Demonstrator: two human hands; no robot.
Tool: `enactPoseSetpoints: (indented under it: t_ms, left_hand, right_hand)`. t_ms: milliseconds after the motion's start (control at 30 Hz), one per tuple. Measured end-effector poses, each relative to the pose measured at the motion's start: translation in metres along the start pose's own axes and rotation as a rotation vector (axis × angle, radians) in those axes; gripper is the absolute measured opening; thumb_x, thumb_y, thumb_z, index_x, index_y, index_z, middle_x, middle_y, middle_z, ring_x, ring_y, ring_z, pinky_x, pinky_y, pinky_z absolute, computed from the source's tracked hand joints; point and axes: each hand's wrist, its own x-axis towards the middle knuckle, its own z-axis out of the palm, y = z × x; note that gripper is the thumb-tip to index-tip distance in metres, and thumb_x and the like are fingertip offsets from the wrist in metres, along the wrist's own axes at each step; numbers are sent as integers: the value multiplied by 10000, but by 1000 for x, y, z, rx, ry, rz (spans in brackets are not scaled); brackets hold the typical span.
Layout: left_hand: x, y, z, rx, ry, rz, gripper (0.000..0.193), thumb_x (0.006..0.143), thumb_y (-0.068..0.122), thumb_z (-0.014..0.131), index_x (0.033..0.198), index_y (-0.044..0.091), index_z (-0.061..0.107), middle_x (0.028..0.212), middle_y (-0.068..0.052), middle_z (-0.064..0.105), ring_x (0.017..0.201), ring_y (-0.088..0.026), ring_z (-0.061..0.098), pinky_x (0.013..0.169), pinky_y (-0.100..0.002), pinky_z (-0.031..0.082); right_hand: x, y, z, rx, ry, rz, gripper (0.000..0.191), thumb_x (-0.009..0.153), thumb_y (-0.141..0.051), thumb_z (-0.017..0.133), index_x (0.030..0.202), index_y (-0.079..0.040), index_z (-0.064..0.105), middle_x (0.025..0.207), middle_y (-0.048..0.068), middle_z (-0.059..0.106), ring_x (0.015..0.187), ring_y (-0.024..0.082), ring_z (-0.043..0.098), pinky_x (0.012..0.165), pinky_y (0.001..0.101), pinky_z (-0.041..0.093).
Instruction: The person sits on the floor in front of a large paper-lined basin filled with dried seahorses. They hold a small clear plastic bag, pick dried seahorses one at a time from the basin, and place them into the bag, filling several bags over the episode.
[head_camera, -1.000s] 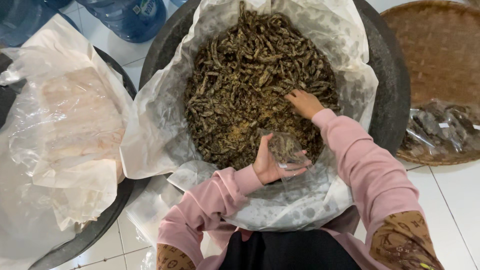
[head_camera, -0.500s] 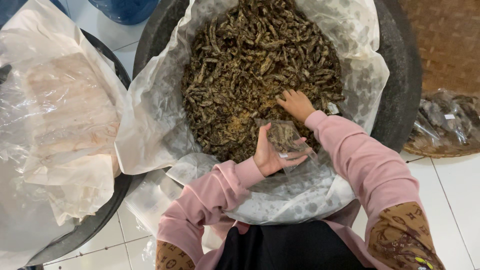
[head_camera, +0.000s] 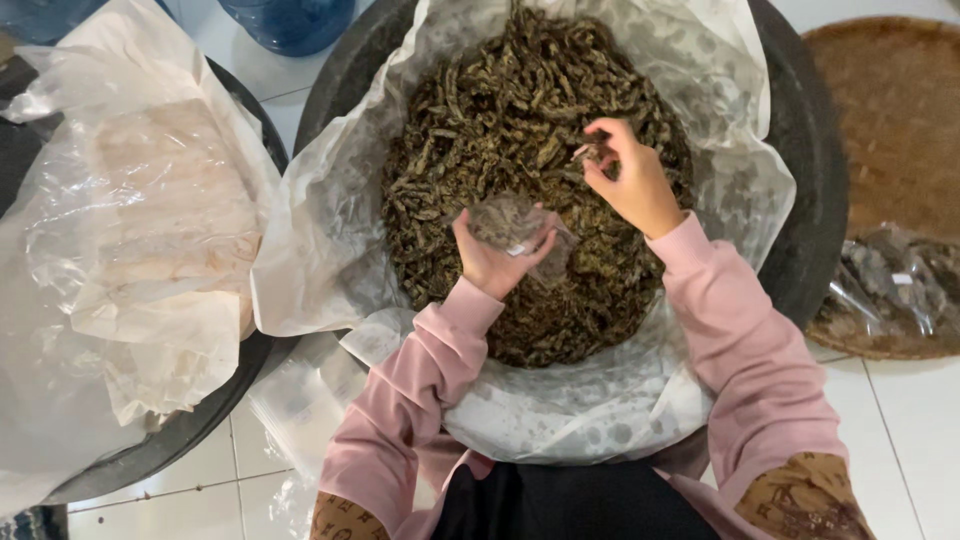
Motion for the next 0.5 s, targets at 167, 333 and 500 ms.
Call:
enactPoseSetpoints:
  t_ms: [167, 333, 500]
  left_hand:
    - [19, 32, -1, -98, 27, 167, 905, 921, 707, 425, 1431, -41, 445, 1431, -309, 516, 1302, -474, 523, 1044, -617, 450]
    - [32, 49, -17, -18, -43, 226, 914, 875, 729, 420, 1402, -17, 448, 1413, -261, 520, 1287, -458, 522, 1069, -652, 437]
    - [41, 46, -23, 235, -27, 229, 838, 979, 717, 397, 1430, 14, 469, 1428, -214, 541, 1303, -408, 533, 1108, -614, 437]
  right_hand:
    - [-2, -59, 16, 131, 192, -646, 343, 950, 104, 672, 1250, -15, 557, 1155, 163, 718, 864, 166, 727, 752, 242, 645]
    - [-13, -92, 28, -336, -5, -783, 345, 886, -24, 741, 1194, 12, 590, 1187, 162, 689, 1052, 301, 738, 841, 325, 626]
    - [-14, -93, 28, -481, 13, -619, 368, 822, -13, 698, 1189, -23, 675, 1169, 138, 681, 1065, 311, 733, 893, 357, 624]
